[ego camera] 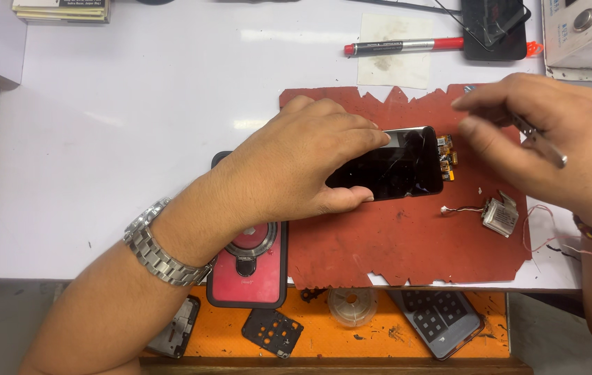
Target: The person uses tweezers to pry and separate the cracked screen assembly from the phone body, then removes small internal components from the frame. The screen is set aside and the frame is cleared of parts.
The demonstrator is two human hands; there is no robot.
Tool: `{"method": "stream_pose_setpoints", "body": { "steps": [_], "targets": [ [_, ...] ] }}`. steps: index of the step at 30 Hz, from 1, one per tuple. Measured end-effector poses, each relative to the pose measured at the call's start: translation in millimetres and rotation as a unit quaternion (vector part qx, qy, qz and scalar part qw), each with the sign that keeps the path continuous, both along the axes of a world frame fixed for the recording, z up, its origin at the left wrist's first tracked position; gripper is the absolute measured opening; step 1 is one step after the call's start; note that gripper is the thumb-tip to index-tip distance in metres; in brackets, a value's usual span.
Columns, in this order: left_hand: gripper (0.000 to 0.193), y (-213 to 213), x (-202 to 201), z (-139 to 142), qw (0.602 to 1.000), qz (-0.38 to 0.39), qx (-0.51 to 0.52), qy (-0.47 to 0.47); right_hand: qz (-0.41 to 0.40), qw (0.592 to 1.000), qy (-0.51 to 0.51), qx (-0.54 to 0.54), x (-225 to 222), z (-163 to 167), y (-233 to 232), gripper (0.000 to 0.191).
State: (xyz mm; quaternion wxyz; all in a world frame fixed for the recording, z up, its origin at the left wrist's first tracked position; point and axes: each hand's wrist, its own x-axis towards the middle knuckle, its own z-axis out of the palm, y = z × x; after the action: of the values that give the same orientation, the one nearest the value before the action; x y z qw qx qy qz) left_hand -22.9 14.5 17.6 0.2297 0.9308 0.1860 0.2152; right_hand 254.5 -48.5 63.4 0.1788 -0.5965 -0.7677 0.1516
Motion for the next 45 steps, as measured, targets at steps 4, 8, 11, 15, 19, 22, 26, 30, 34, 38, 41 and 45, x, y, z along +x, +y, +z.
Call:
{"method": "stream_pose_setpoints", "body": {
  "steps": [4, 8, 11, 15, 19, 22, 26, 30, 34, 38, 41, 45],
  "targets": [
    [0.053, 2, -2, 3, 1.000, -0.005, -0.013, 0.017, 0.014, 0.993, -0.108, -0.054, 2, -5, 5, 0.034],
    [0.052, 2, -2, 7, 0.999, 0.025, -0.009, 0.034, 0.056, 0.989, -0.131, -0.030, 5, -10, 6, 0.030],
    [0.049, 4, -6, 8, 0.997, 0.068, 0.019, 0.019, 0.061, 0.988, -0.142, -0.022, 7, -12, 5, 0.032],
    [0.040, 6, -8, 8, 0.996, 0.088, 0.022, 0.025, 0.072, 0.984, -0.160, -0.020, 7, -15, 4, 0.044],
    [0.036, 6, -7, 7, 0.995, 0.090, 0.018, 0.027, 0.118, 0.987, -0.109, -0.013, 3, -17, 1, 0.076],
    [0.035, 7, -6, 4, 0.996, 0.089, 0.017, 0.021, 0.159, 0.986, -0.044, -0.007, -2, -19, 2, 0.082],
    [0.036, 7, -6, 1, 0.998, 0.063, -0.012, -0.006, 0.199, 0.980, -0.017, 0.018, -8, -19, 2, 0.062],
    [0.036, 8, -6, 1, 0.998, 0.062, -0.024, 0.006, 0.164, 0.986, -0.027, -0.007, -9, -20, 2, 0.042],
    [0.039, 9, -7, 4, 0.998, 0.044, -0.039, 0.007, 0.174, 0.984, -0.032, 0.030, -6, -24, 1, 0.034],
    [0.052, 3, -9, 8, 0.996, 0.002, 0.058, -0.073, 0.159, 0.987, 0.024, 0.016, 0, -25, 5, 0.030],
    [0.047, 1, -7, 10, 0.997, -0.007, 0.031, -0.064, 0.160, 0.984, 0.072, 0.023, 2, -23, 5, 0.025],
    [0.029, 2, -12, 15, 0.998, 0.001, -0.050, -0.047, 0.172, 0.977, 0.097, 0.082, 4, -18, 7, 0.020]
  ]
}}
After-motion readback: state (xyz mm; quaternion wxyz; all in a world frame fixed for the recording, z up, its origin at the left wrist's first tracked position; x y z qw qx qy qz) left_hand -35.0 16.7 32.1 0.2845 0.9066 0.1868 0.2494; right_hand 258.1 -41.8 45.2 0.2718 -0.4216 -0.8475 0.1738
